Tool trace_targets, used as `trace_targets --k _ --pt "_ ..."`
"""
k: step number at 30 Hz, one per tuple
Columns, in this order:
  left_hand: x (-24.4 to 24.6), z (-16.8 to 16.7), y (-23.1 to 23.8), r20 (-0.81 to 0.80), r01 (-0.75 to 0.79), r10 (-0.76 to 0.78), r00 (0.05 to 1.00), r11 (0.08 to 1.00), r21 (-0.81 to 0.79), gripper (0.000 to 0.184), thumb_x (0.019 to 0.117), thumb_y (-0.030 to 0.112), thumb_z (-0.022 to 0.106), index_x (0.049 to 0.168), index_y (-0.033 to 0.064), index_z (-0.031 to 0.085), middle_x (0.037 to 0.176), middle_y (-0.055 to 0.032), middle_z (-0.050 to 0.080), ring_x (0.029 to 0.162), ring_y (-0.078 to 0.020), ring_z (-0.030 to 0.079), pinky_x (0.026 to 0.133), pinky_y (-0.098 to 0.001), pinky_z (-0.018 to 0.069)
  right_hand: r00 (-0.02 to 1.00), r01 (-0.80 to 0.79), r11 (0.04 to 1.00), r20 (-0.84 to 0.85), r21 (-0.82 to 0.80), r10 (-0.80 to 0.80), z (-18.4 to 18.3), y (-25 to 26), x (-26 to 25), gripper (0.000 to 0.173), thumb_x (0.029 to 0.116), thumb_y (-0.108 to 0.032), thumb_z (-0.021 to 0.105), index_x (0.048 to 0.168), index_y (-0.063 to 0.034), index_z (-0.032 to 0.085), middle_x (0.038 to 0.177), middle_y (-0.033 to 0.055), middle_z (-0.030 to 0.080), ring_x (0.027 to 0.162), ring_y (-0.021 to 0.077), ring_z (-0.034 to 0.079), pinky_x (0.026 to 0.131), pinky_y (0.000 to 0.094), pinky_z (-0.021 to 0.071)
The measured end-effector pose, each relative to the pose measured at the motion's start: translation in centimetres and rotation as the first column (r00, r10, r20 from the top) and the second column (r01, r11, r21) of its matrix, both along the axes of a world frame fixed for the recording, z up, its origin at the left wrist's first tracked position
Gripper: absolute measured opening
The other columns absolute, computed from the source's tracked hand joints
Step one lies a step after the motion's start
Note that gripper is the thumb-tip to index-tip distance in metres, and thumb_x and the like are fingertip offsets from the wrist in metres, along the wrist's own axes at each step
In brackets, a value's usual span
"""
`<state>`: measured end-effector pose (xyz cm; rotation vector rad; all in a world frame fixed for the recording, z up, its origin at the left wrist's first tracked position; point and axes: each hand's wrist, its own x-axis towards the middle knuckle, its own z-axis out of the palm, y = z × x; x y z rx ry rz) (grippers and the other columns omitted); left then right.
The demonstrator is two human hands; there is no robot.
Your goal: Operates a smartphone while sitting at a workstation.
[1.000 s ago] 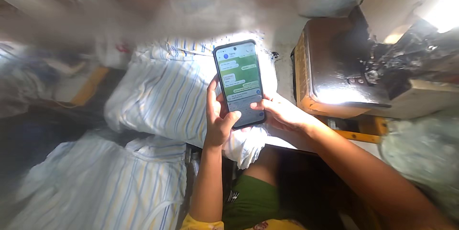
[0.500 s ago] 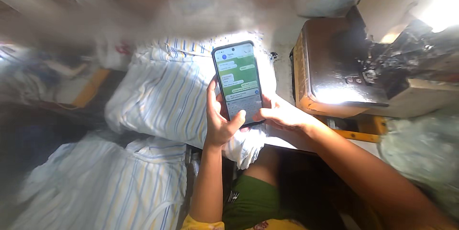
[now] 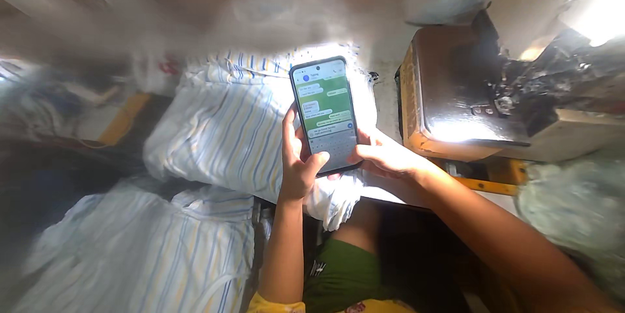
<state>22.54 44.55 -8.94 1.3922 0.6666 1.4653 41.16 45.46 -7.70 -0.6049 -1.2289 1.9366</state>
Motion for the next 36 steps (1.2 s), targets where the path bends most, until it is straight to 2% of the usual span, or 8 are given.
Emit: trace_targets --k 2,7,10,12,15,19,36 --pt "-0.07 -0.12 0.03 0.041 0.017 -0.016 0.999 1.0 -0.023 0.086 0.0788 0.006 0.061 0.155 0.0172 0.022 0.129 0.0068 0.064 0.11 -0.0067 0.067 0.092 -0.0291 0.0589 0.999 -0.014 1.0 -0.046 -0.028 0.013 0.01 0.02 -0.04 0.051 0.0879 0.009 0.038 0.132 -0.0148 0.048 0.108 -0.0008 0.073 0.093 0.0122 0.073 0.08 0.0303 0.0633" --pt "-0.11 -0.17 0.1 0.082 0.032 -0.028 0.996 0.998 -0.048 0.081 0.0808 0.005 0.053 0.155 0.0197 0.024 0.128 0.0065 0.065 0.109 -0.0077 0.068 0.091 -0.0304 0.0593 0.996 -0.012 0.997 -0.087 -0.076 0.006 0.23 0.1 -0.2 0.051 0.084 0.007 0.037 0.127 -0.0154 0.052 0.106 0.0003 0.073 0.092 0.0133 0.074 0.078 0.0323 0.0634" --pt "-0.1 -0.11 0.09 0.087 0.028 -0.024 0.996 0.999 -0.044 0.08 0.0808 0.004 0.053 0.154 0.0202 0.025 0.129 0.007 0.065 0.109 -0.0071 0.068 0.091 -0.0297 0.0591 0.995 -0.004 0.996 -0.097 -0.094 -0.005 0.39 0.06 -0.26 0.049 0.0837 0.008 0.035 0.123 -0.015 0.054 0.103 -0.0003 0.074 0.09 0.0122 0.074 0.077 0.0316 0.0634" --pt "-0.07 -0.06 0.06 0.088 0.022 -0.018 0.996 0.999 -0.05 0.081 0.0799 0.004 0.053 0.154 0.0208 0.025 0.128 0.0073 0.064 0.109 -0.0067 0.068 0.09 -0.029 0.0591 0.997 -0.002 0.994 -0.079 -0.107 -0.006 0.59 0.0 -0.25 0.051 0.0832 0.009 0.034 0.125 -0.0149 0.053 0.104 -0.0005 0.073 0.092 0.0117 0.073 0.078 0.0318 0.063" --pt "-0.08 -0.07 0.1 0.101 0.03 -0.024 0.995 0.998 -0.059 0.081 0.0797 0.003 0.052 0.154 0.0201 0.025 0.128 0.0053 0.065 0.108 -0.0086 0.068 0.09 -0.0307 0.0596 0.998 0.004 0.994 -0.063 -0.105 -0.011 0.67 -0.01 -0.26 0.051 0.0856 0.009 0.034 0.127 -0.0143 0.052 0.105 0.0001 0.073 0.092 0.0121 0.073 0.079 0.0316 0.0633" --pt "-0.06 -0.01 0.09 0.101 0.021 -0.014 0.995 0.998 -0.067 0.082 0.0778 0.002 0.052 0.154 0.0207 0.026 0.126 0.0069 0.066 0.108 -0.0074 0.068 0.09 -0.0295 0.0591 0.999 0.008 0.997 -0.052 -0.083 -0.012 0.37 0.07 -0.2 0.05 0.0904 0.01 0.032 0.13 -0.0133 0.051 0.107 0.0009 0.073 0.092 0.0131 0.073 0.08 0.0317 0.0632" --pt "-0.17 -0.11 0.15 0.108 0.044 -0.037 0.993 0.997 -0.059 0.083 0.0774 0.0 0.051 0.154 0.021 0.026 0.128 0.0054 0.065 0.109 -0.0089 0.068 0.091 -0.0312 0.0594 0.998 0.001 0.998 -0.056 -0.068 -0.005 0.21 0.12 -0.1 0.048 0.0913 0.011 0.034 0.129 -0.0128 0.051 0.107 0.0002 0.073 0.093 0.0117 0.073 0.081 0.0307 0.063"
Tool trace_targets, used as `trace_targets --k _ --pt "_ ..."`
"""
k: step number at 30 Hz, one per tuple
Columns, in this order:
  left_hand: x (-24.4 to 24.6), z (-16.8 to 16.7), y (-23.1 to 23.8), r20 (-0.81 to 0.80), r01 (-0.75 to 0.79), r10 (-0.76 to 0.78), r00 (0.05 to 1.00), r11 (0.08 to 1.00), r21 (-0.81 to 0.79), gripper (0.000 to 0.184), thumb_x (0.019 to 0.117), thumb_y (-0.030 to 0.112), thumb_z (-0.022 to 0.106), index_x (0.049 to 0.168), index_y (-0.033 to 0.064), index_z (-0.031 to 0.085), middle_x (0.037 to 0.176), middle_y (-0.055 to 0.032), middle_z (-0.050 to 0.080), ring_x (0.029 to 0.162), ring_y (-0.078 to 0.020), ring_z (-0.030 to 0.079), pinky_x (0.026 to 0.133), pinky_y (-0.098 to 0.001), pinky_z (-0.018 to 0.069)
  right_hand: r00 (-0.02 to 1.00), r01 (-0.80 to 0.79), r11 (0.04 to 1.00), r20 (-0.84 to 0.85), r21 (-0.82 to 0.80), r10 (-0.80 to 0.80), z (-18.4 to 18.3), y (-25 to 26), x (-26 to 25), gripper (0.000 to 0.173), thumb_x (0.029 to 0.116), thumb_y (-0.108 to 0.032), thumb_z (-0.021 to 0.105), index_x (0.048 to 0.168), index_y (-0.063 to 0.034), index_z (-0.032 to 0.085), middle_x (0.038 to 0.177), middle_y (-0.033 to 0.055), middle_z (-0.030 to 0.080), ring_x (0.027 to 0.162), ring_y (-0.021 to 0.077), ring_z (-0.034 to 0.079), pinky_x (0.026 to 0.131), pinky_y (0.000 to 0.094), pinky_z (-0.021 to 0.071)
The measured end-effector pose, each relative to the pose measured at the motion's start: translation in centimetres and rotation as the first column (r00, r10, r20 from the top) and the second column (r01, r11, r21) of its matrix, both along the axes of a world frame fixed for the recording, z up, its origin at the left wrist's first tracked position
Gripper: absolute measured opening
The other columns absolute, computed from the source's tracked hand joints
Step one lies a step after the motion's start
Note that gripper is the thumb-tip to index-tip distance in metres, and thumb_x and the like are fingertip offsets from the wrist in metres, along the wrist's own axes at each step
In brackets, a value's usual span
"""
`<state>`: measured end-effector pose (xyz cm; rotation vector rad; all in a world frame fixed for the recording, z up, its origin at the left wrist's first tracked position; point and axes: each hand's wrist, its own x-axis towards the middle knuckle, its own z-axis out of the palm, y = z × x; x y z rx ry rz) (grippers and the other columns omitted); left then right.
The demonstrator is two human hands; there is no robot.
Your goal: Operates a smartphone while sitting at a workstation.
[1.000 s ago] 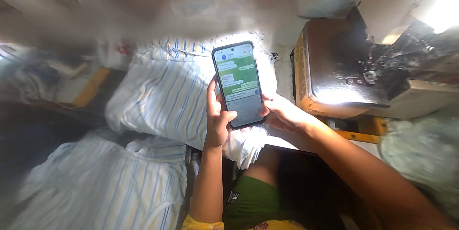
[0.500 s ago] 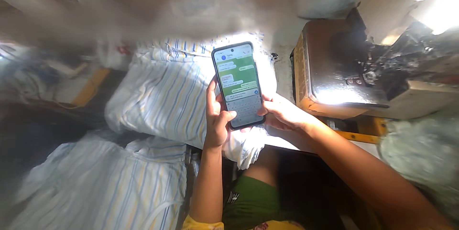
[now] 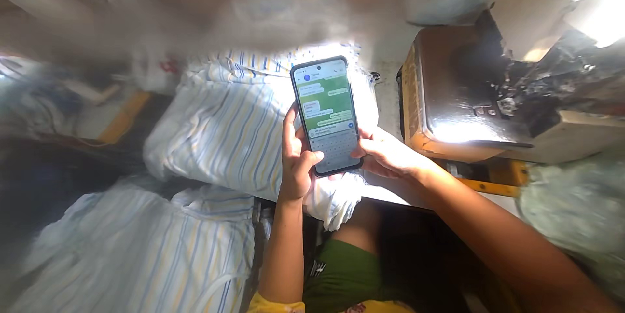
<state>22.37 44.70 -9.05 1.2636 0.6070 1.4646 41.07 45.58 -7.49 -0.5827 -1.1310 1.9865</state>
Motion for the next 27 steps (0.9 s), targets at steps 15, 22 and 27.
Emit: trace_targets --k 15,22,27 --pt "-0.08 -0.12 -0.01 0.004 0.016 -0.016 1.0 1.0 0.003 0.083 0.0796 0.001 0.053 0.155 0.0213 0.025 0.13 0.0046 0.065 0.109 -0.0095 0.068 0.091 -0.0315 0.0593 1.0 -0.004 1.0 -0.015 0.01 0.004 -0.09 0.0 -0.03 0.048 0.0885 0.008 0.036 0.127 -0.0146 0.053 0.105 -0.0004 0.074 0.092 0.0119 0.074 0.08 0.0309 0.0636" --pt "-0.12 -0.04 -0.03 0.014 0.025 -0.025 1.0 1.0 0.0 0.081 0.08 0.003 0.056 0.153 0.0212 0.026 0.128 0.0063 0.066 0.109 -0.0082 0.068 0.091 -0.0298 0.0591 1.0 -0.008 0.999 -0.011 -0.031 0.007 0.47 -0.07 -0.08 0.047 0.0877 0.009 0.037 0.124 -0.0153 0.053 0.105 -0.0013 0.074 0.092 0.0113 0.074 0.08 0.0302 0.0633" --pt "-0.18 -0.01 -0.05 0.021 0.039 -0.04 0.999 0.999 0.009 0.083 0.0787 -0.001 0.053 0.154 0.0209 0.024 0.131 0.0048 0.064 0.111 -0.0091 0.068 0.091 -0.0306 0.059 1.0 0.003 0.999 0.009 -0.037 -0.003 0.72 -0.07 -0.32 0.047 0.0845 0.008 0.038 0.122 -0.0152 0.053 0.102 -0.0025 0.074 0.091 0.01 0.073 0.08 0.0297 0.063"
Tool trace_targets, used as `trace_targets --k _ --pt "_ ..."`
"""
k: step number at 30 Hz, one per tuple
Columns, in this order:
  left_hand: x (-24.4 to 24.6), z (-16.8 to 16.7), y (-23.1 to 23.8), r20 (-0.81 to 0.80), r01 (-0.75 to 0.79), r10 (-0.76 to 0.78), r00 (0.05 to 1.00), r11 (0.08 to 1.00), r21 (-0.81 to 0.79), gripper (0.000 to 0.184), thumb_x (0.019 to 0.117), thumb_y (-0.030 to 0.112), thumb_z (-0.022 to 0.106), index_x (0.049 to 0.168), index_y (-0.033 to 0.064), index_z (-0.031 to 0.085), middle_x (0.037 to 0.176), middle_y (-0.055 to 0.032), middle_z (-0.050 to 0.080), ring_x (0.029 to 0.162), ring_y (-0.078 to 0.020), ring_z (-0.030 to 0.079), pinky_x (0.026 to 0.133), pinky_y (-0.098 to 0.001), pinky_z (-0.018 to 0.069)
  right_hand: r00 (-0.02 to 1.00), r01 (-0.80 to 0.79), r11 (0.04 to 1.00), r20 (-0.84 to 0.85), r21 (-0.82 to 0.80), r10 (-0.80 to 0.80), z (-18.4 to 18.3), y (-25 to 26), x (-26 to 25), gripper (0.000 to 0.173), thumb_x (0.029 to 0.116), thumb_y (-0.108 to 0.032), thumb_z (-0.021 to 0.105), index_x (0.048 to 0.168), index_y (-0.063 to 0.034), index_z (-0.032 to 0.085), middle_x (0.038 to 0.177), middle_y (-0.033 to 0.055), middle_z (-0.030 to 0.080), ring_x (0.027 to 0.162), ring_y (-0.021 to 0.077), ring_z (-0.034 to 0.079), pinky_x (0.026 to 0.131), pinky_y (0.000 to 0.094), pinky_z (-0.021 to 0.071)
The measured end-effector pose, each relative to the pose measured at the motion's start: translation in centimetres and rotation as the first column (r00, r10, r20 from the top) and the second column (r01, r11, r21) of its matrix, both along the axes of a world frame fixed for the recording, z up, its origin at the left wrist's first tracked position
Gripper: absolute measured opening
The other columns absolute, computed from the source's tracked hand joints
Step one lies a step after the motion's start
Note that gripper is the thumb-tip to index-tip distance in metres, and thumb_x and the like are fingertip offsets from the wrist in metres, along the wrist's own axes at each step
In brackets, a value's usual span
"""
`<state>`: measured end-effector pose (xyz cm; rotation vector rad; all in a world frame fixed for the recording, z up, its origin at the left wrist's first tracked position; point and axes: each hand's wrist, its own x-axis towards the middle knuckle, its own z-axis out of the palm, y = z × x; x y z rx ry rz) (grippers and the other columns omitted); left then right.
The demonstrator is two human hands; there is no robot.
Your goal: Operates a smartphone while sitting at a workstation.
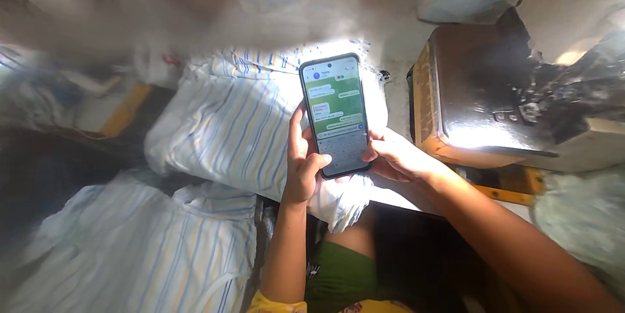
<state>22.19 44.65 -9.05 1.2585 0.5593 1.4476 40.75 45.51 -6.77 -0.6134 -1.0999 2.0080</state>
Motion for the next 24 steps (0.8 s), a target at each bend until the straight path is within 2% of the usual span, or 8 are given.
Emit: trace_targets --k 8,14,20,24 --pt "-0.13 -0.21 0.14 0.011 0.022 -0.022 1.0 1.0 0.002 0.081 0.0822 0.004 0.056 0.155 0.0216 0.025 0.13 0.004 0.065 0.11 -0.0099 0.068 0.091 -0.0314 0.0592 0.999 -0.011 1.0 -0.031 -0.005 0.011 -0.22 0.1 0.13 0.046 0.0843 0.008 0.038 0.121 -0.0147 0.056 0.103 -0.0011 0.075 0.091 0.0112 0.074 0.08 0.0316 0.0632" --pt "-0.08 -0.07 0.09 -0.012 -0.014 0.014 1.0 1.0 -0.007 0.081 0.0789 0.001 0.053 0.153 0.0209 0.027 0.131 0.0046 0.065 0.11 -0.0092 0.068 0.092 -0.0307 0.0586 0.998 -0.015 1.0 -0.061 -0.021 0.014 -0.36 0.19 0.19 0.046 0.0834 0.007 0.039 0.118 -0.0165 0.058 0.101 -0.0013 0.075 0.09 0.0106 0.074 0.078 0.0303 0.063" --pt "-0.06 0.07 -0.15 -0.034 -0.052 0.051 0.998 0.998 -0.041 0.081 0.0775 0.003 0.054 0.152 0.0204 0.027 0.125 0.0067 0.068 0.106 -0.0072 0.069 0.09 -0.0294 0.0597 0.999 0.0 0.998 -0.033 -0.068 -0.003 -0.06 0.06 0.15 0.048 0.0819 0.006 0.037 0.121 -0.0161 0.054 0.099 -0.0021 0.074 0.09 0.0098 0.073 0.078 0.0297 0.0629" --pt "-0.05 0.04 0.01 -0.018 -0.038 0.038 0.999 0.999 -0.023 0.082 0.078 0.002 0.053 0.153 0.02 0.026 0.127 0.0063 0.067 0.109 -0.008 0.069 0.091 -0.0298 0.0592 0.999 -0.011 0.998 -0.035 -0.065 0.009 -0.39 0.16 0.31 0.051 0.0827 0.005 0.037 0.126 -0.0171 0.053 0.102 -0.0014 0.073 0.091 0.0105 0.072 0.079 0.0299 0.062"
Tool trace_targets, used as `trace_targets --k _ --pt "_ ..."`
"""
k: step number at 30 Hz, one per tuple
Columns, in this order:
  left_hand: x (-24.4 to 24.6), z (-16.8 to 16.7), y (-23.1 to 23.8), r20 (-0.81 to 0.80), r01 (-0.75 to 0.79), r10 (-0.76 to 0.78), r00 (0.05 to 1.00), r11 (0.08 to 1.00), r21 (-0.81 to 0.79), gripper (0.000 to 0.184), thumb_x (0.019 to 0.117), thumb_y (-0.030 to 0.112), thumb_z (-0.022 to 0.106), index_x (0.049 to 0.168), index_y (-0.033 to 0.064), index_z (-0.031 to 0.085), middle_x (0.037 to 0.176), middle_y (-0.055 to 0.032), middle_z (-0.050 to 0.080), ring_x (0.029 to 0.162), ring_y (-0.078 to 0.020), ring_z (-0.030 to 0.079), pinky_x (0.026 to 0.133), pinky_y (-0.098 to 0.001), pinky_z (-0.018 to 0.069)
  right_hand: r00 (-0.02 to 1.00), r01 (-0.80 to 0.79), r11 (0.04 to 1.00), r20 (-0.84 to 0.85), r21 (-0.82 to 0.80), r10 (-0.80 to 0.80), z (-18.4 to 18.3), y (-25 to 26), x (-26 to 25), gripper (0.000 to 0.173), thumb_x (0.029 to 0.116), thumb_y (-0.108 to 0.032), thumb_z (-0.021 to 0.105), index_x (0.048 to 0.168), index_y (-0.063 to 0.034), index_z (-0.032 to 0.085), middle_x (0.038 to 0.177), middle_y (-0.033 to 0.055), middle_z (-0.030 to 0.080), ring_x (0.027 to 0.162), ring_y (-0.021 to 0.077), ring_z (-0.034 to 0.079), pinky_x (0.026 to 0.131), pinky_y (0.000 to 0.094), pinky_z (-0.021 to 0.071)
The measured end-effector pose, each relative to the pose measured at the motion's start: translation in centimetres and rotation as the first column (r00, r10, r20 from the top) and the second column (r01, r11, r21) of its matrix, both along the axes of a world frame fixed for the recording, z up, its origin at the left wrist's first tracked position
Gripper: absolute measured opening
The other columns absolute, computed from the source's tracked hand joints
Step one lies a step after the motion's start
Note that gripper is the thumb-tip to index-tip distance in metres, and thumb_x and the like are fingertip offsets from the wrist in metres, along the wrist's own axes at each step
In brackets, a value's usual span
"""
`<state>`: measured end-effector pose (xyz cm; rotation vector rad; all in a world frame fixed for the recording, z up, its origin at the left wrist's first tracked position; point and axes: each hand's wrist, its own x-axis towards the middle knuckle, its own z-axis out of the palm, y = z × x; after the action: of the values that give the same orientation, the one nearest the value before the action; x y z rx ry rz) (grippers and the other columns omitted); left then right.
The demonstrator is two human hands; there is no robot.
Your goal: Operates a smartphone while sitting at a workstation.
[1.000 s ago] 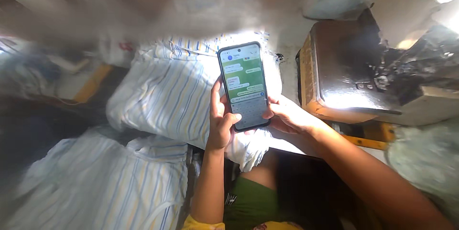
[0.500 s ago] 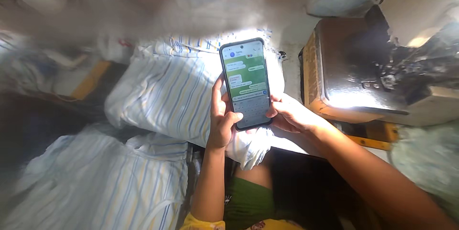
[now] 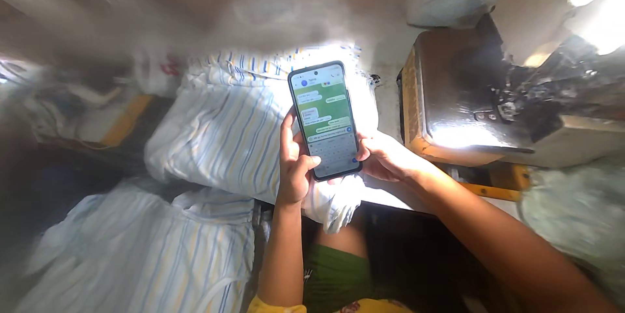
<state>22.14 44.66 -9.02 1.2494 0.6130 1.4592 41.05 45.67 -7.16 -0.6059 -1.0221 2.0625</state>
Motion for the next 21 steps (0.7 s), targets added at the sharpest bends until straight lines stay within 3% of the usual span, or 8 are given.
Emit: trace_targets --k 4,8,11,14,17,21 --pt "0.0 0.0 0.0 0.015 0.003 -0.003 1.0 1.0 -0.011 0.081 0.0779 0.001 0.053 0.153 0.0211 0.027 0.125 0.0061 0.067 0.107 -0.0081 0.069 0.089 -0.0299 0.0598 1.0 -0.002 1.0 -0.017 0.03 0.002 -0.1 -0.1 0.0 0.052 0.0824 0.008 0.037 0.126 -0.0157 0.053 0.103 -0.0009 0.074 0.091 0.0113 0.073 0.078 0.031 0.0633" --pt "0.0 0.0 0.1 0.011 0.004 -0.004 1.0 1.0 -0.026 0.082 0.0779 0.002 0.053 0.153 0.0211 0.028 0.127 0.0048 0.067 0.107 -0.0089 0.069 0.09 -0.0309 0.0597 0.999 -0.049 0.979 0.024 0.2 0.045 -1.1 0.4 0.3 0.056 0.0835 0.013 0.048 0.132 -0.0136 0.049 0.11 -0.0026 0.073 0.096 0.0104 0.073 0.083 0.0298 0.0631" --pt "-0.1 0.0 0.1 0.006 0.015 -0.015 1.0 1.0 -0.016 0.082 0.0784 0.001 0.052 0.154 0.0201 0.026 0.129 0.0043 0.066 0.109 -0.0094 0.069 0.091 -0.031 0.0592 0.998 -0.043 0.975 0.059 0.219 0.031 -1.1 0.5 0.1 0.052 0.0866 0.013 0.052 0.131 -0.0129 0.05 0.108 -0.0003 0.074 0.091 0.0129 0.074 0.08 0.0298 0.0637" --pt "-0.2 -0.1 0.2 0.0 0.033 -0.033 0.999 0.999 0.001 0.082 0.0803 0.003 0.054 0.155 0.0208 0.025 0.131 0.0038 0.064 0.111 -0.0095 0.068 0.092 -0.0312 0.0586 0.998 -0.041 0.974 0.047 0.224 0.031 -1.3 0.6 0.1 0.051 0.088 0.014 0.05 0.133 -0.0112 0.048 0.11 0.003 0.074 0.091 0.0163 0.075 0.08 0.0321 0.0643" --pt "-0.1 -0.1 0.1 0.01 0.027 -0.027 1.0 1.0 -0.007 0.081 0.0792 0.003 0.054 0.154 0.0215 0.027 0.129 0.0047 0.066 0.109 -0.0088 0.069 0.091 -0.0302 0.059 0.998 -0.011 0.99 0.059 0.144 0.003 -0.5 0.2 -0.1 0.049 0.0862 0.011 0.045 0.13 -0.011 0.049 0.107 0.0005 0.074 0.092 0.0129 0.074 0.081 0.0304 0.0633" --pt "0.0 -0.1 0.1 0.01 0.018 -0.018 1.0 1.0 0.021 0.084 0.0768 -0.003 0.052 0.153 0.019 0.026 0.129 0.0042 0.066 0.11 -0.0089 0.068 0.092 -0.03 0.0585 0.999 0.004 0.997 0.049 0.072 -0.008 0.1 0.0 -0.3 0.045 0.0904 0.01 0.039 0.128 -0.0114 0.049 0.106 0.0006 0.073 0.092 0.0131 0.074 0.08 0.0317 0.0639"
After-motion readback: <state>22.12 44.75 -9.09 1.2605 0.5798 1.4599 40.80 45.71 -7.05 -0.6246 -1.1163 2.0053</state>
